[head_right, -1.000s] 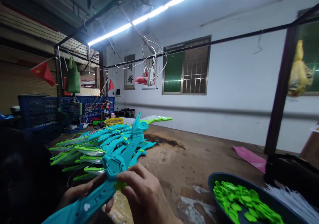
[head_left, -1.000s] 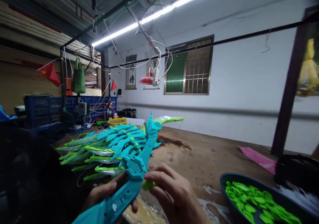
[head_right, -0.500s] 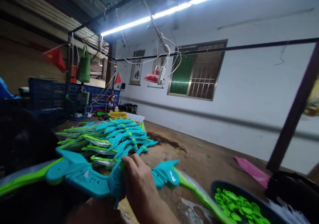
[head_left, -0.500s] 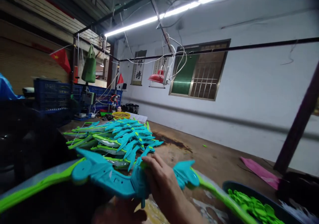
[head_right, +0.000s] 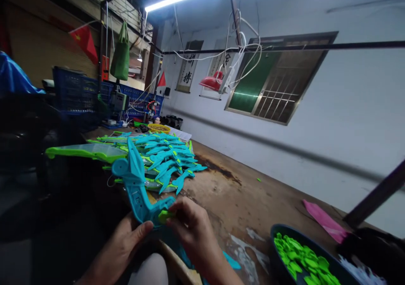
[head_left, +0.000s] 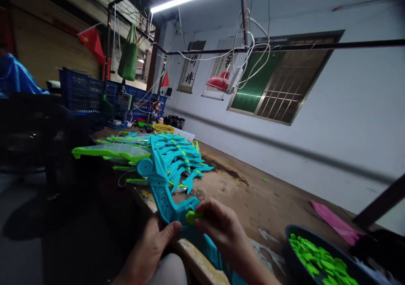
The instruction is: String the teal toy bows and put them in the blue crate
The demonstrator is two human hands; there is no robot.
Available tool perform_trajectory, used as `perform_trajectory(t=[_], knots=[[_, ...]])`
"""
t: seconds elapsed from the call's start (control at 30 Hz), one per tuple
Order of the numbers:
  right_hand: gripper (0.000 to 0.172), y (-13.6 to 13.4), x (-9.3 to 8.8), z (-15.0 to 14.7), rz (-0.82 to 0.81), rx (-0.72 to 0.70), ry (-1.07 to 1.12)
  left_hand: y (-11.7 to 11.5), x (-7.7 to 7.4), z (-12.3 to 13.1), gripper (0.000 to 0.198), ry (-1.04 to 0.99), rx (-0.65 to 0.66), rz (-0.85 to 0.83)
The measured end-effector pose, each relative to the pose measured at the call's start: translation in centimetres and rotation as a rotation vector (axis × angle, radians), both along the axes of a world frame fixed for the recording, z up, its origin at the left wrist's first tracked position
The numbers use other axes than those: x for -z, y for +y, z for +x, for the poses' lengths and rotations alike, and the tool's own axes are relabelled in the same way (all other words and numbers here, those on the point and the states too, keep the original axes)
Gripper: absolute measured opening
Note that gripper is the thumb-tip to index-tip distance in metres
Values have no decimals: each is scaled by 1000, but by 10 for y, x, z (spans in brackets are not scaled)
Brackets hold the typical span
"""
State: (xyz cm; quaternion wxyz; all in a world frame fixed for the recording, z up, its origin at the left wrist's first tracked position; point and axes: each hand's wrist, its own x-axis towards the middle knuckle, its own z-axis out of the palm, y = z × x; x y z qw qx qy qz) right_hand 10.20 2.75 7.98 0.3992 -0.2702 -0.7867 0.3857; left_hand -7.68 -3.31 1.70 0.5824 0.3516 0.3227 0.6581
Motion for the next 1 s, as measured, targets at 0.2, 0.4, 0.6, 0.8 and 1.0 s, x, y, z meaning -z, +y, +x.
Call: perform_trajectory(t=[0.2, 0.4, 0.6, 0.8, 1.0], knots=[[7, -9, -4, 0, 219, 25, -110, -3, -1, -4, 57, 238, -68, 67], [6, -14, 1, -2, 324, 50, -79, -2, 0, 0, 44, 384, -78, 67], [17, -17, 8, -3, 416, 186, -110, -2, -10, 7, 42, 346, -53, 70], [46, -12, -4, 11, 133, 89, -225, -9, -6, 14, 50, 352, -53, 88], [35, -9, -20, 19, 78, 20, -385, -19, -1, 23, 47, 292, -28, 89]])
